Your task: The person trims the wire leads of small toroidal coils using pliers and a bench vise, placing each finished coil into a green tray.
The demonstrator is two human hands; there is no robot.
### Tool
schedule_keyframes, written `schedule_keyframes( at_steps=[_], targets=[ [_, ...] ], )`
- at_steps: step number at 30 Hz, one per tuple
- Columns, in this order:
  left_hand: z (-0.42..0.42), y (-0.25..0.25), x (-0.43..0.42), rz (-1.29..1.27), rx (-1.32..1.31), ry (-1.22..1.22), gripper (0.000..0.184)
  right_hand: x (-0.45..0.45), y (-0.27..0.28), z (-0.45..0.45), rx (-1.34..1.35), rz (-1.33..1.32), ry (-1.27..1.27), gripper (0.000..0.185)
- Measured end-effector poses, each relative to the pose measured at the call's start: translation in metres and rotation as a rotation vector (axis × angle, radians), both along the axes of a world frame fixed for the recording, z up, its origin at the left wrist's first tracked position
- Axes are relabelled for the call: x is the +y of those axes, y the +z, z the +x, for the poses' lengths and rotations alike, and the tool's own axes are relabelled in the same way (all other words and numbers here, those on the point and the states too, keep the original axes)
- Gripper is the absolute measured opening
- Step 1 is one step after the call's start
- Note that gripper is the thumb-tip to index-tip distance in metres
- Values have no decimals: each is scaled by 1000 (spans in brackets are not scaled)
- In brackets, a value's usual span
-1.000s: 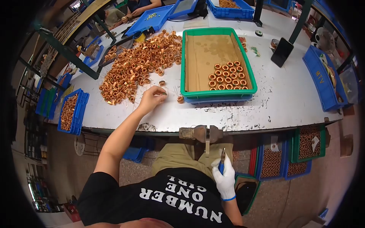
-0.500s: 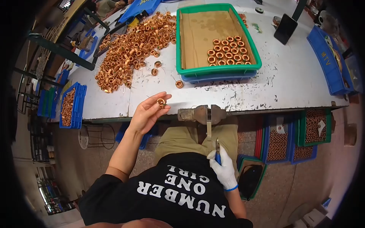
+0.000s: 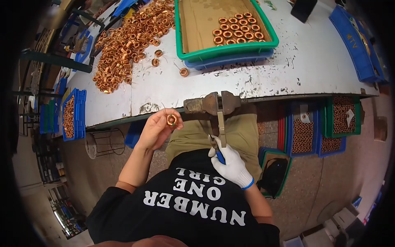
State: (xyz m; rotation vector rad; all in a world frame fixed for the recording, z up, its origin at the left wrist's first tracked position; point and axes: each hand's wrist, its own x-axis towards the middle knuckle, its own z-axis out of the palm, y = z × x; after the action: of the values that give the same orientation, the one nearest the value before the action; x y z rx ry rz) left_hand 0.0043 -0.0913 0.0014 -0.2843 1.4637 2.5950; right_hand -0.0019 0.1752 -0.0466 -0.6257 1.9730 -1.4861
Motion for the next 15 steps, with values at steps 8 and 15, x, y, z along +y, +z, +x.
schedule_keyframes(
  at_steps=[8, 15],
  targets=[
    [18, -12, 19, 175, -184, -179, 25, -5, 20, -8, -41, 118, 39, 66],
    [21, -25, 27, 221, -282, -282, 26, 0, 25, -8, 176, 114, 22, 67]
  ],
)
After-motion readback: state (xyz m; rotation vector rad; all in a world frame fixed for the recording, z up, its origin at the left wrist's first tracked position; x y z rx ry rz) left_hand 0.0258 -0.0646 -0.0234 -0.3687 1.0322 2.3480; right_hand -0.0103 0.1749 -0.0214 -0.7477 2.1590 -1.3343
